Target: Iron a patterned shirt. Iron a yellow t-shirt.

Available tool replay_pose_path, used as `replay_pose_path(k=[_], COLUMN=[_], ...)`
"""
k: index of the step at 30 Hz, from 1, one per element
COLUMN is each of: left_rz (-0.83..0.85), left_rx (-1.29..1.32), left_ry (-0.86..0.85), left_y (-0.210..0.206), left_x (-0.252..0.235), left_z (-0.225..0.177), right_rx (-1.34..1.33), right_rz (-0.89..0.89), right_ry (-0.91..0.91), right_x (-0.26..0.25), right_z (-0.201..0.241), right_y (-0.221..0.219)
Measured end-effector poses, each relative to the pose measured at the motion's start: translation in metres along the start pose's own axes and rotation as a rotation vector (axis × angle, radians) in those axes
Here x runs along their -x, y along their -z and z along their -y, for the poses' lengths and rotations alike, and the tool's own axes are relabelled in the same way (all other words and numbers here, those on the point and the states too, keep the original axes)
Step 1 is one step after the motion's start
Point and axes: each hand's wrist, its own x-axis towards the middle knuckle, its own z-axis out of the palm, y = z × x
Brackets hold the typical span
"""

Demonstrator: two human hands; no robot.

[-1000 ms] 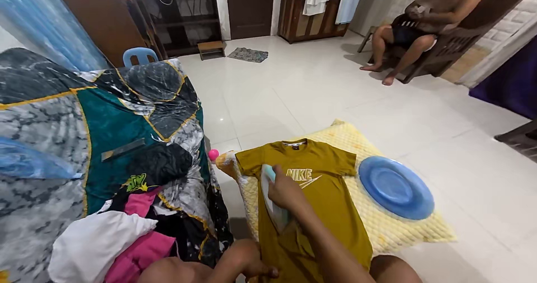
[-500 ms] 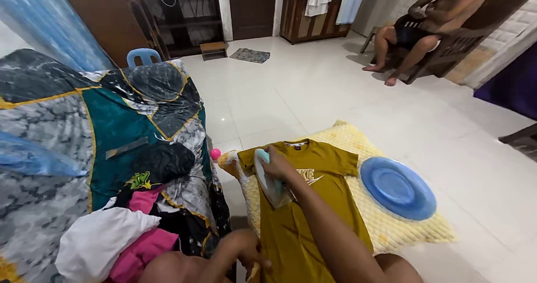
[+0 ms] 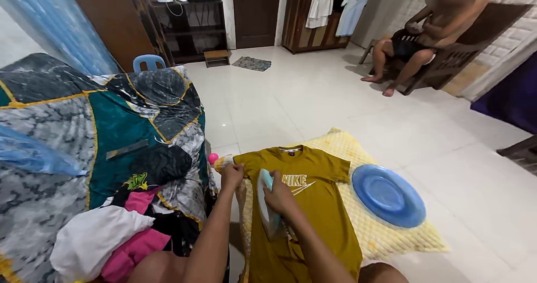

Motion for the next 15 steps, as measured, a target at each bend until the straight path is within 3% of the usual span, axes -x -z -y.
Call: replay_pose_path(k=[3, 6, 10, 13, 15], left_rz=[-0.017, -0.147, -0.262, -0.371, -0.354], left_rx=[-0.005, 0.032, -0.154, -0.317, -0.343], left_ry=[-0.052, -0.055, -0.112, -0.416, -0.603], left_y=[0.006, 0.013, 0.000, -0.018, -0.027], left_x=[-0.004, -0.003, 0.011, 0.025, 0.023], left_z=[-0.005, -0.007, 0.001, 0.009, 0.019], right_rx=[-0.020, -0.009, -0.004, 0.004, 0.015], right_rz=[0.005, 0.004, 0.013, 0.043, 0.058], right_ry=[0.002, -0.006, -0.003, 0.007, 0.021], right_x=[0.000, -0.001, -0.005, -0.014, -0.024], right_z=[0.000, 0.002, 0.007, 0.015, 0.022], right_y=[-0.002, -0.002, -0.001, 0.001, 0.003])
